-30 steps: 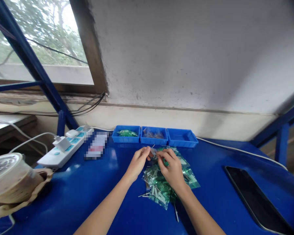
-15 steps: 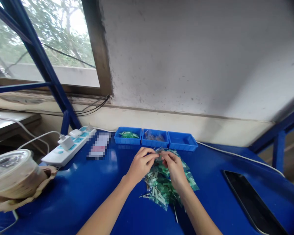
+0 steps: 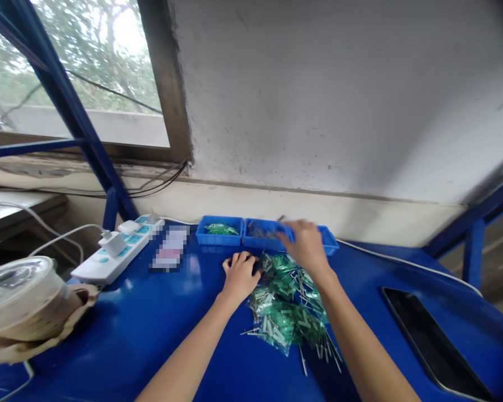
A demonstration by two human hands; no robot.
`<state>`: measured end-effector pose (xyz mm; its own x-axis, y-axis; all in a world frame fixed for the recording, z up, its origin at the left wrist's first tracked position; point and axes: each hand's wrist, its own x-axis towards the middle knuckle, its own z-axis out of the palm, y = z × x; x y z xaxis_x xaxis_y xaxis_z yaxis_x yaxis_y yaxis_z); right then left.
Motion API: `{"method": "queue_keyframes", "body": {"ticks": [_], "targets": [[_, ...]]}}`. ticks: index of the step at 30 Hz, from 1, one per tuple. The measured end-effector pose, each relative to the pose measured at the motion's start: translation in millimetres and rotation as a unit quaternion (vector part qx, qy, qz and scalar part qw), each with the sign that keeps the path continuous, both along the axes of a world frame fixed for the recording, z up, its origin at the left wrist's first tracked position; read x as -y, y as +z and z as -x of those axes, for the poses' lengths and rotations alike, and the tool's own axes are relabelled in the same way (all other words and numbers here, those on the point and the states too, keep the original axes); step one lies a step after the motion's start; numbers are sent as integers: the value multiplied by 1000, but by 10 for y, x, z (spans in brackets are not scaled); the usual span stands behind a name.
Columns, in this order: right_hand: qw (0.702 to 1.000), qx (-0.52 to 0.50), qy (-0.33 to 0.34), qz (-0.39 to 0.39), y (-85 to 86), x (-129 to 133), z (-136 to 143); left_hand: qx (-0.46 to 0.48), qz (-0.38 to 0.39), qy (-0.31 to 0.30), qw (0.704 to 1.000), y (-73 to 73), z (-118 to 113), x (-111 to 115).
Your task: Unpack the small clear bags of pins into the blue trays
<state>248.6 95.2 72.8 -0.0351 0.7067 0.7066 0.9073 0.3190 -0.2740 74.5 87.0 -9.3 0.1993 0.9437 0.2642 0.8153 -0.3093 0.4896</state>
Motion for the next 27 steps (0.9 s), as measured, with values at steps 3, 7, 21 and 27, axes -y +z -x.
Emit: {"method": "queue_keyframes", "body": {"ticks": [3, 7, 21, 27], "targets": [[982, 83, 45, 165, -423, 93, 163, 18, 12, -2, 1000, 1, 10, 2], [976, 105, 23, 191, -788, 261, 294, 19, 1, -4, 1000, -29, 17, 19], [974, 121, 34, 189, -877, 169, 261, 40, 17, 22, 999, 2, 24, 32], [983, 68, 72, 154, -871, 180, 261, 46, 27, 28, 998, 49, 19, 50]]}}
